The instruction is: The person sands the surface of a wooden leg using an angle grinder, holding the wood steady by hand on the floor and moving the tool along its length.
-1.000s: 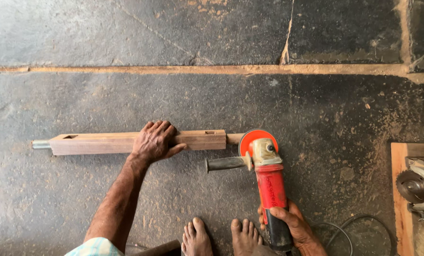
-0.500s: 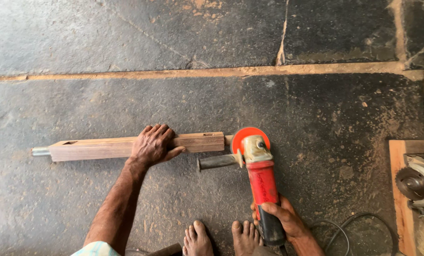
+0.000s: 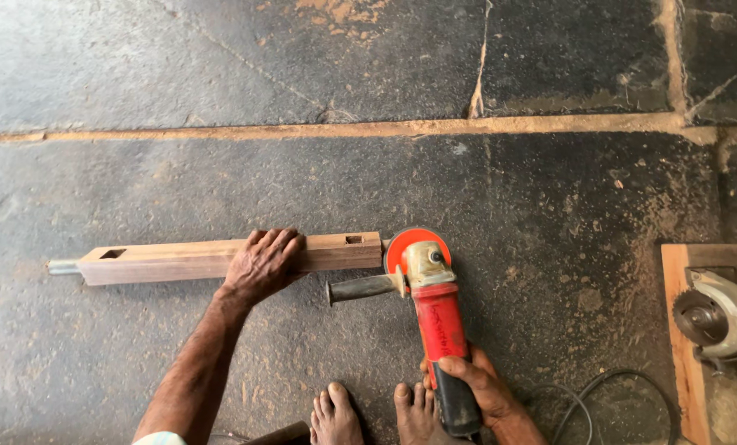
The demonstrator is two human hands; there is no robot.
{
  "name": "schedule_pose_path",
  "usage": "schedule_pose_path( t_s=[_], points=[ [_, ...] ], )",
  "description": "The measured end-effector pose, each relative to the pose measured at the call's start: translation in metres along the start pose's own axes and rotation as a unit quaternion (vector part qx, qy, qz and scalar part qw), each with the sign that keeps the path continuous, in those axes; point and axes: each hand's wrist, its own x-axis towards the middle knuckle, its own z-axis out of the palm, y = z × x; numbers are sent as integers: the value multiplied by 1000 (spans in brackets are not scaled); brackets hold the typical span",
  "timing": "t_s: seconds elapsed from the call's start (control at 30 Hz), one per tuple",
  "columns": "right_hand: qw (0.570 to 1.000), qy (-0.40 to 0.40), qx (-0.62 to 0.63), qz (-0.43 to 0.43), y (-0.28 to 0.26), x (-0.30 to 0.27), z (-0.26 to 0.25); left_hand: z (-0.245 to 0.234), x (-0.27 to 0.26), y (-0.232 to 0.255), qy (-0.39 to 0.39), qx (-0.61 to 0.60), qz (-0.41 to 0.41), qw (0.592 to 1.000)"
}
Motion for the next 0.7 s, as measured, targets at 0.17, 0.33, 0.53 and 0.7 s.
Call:
schedule_pose_path(
  t_s=[0.17, 0.33, 0.53, 0.7],
  points=[
    [999, 9, 21, 39, 8, -24, -14, 1, -9, 7, 44, 24, 4, 999],
    [999, 37, 7, 24, 8, -38, -24, 2, -18, 25, 54, 51, -34, 997],
    [1000, -1, 8, 10, 10, -18, -9, 1, -16, 34, 42, 43, -74, 995],
    [998, 41, 36, 28, 13, -30, -24, -12, -2, 24, -63, 23, -81, 994]
  ],
)
